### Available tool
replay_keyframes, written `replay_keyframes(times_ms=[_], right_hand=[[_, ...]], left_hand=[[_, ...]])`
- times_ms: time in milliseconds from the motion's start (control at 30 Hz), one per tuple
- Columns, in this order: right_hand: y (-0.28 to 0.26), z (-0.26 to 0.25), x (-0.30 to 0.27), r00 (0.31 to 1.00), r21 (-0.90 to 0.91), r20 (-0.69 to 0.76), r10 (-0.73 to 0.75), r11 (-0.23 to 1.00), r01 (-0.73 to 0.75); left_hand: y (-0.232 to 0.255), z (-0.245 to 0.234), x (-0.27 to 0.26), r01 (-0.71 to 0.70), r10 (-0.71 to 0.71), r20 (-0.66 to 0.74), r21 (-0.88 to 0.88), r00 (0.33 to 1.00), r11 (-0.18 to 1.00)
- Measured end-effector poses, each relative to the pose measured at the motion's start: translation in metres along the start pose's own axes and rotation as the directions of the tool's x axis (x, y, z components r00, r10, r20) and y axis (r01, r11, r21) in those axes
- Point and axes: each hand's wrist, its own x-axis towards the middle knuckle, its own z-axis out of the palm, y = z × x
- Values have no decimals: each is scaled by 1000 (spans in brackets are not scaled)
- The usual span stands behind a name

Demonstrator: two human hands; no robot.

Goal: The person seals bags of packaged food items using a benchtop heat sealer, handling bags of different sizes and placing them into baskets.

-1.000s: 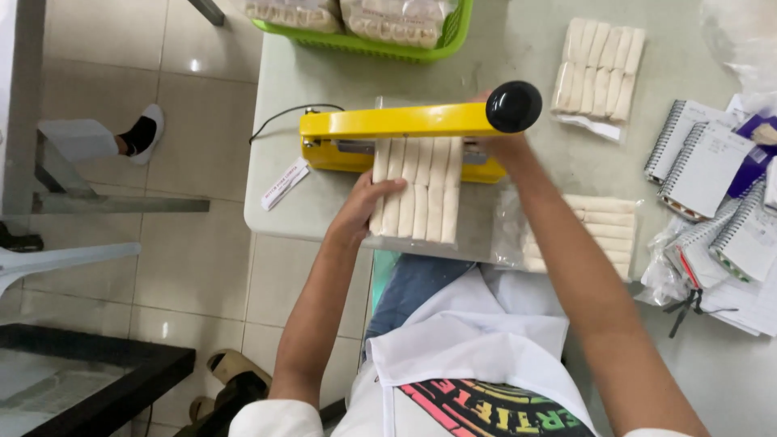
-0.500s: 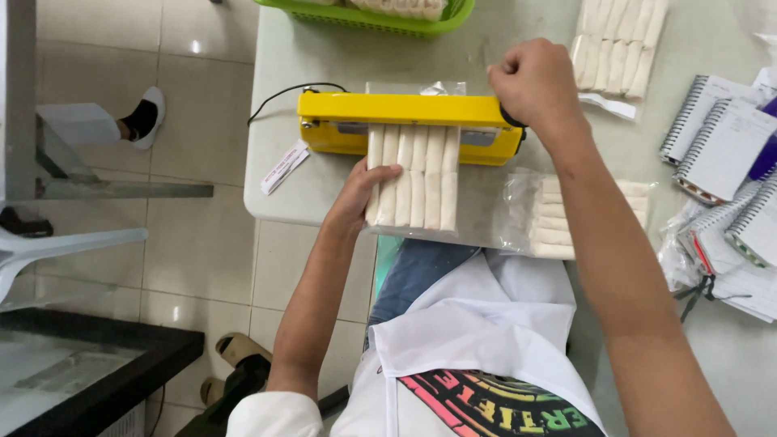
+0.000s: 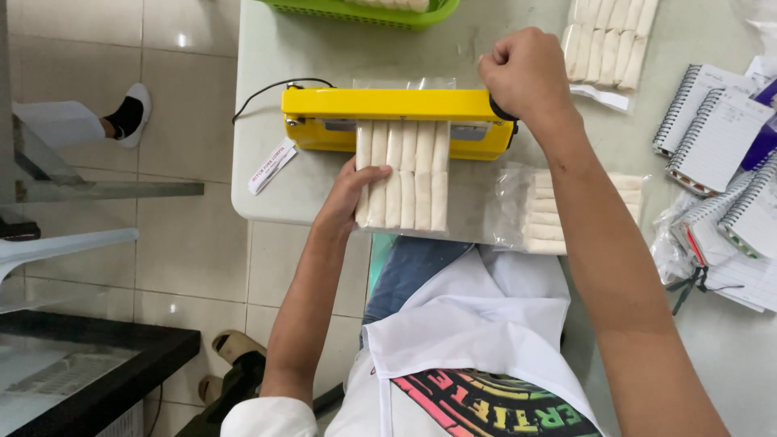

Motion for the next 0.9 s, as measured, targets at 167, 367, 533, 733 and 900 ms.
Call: replay_keyframes(times_ms=[167,367,533,733,900], right_hand=[[-4,-2,0,1000,-1,11,28,1000,-28],[6,9,3,999,8,30,45,999,-45],[18,25,0,998,81,49,47,995,-51],[25,38,-4,997,98,-66,51,994,-44],[28,38,-2,995,88,-95,42,996,-34]], left_hand=[[3,7,-4,24,-23,-41,6,999,1000],[-1,6,-8,7,-6,-29,6,1000,1000],[0,4,-13,4,-4,-24,-13,1000,1000],[2,1,-10,42,-41,-33,22,999,999],[4,2,-5,56,-56,-39,11,998,998]])
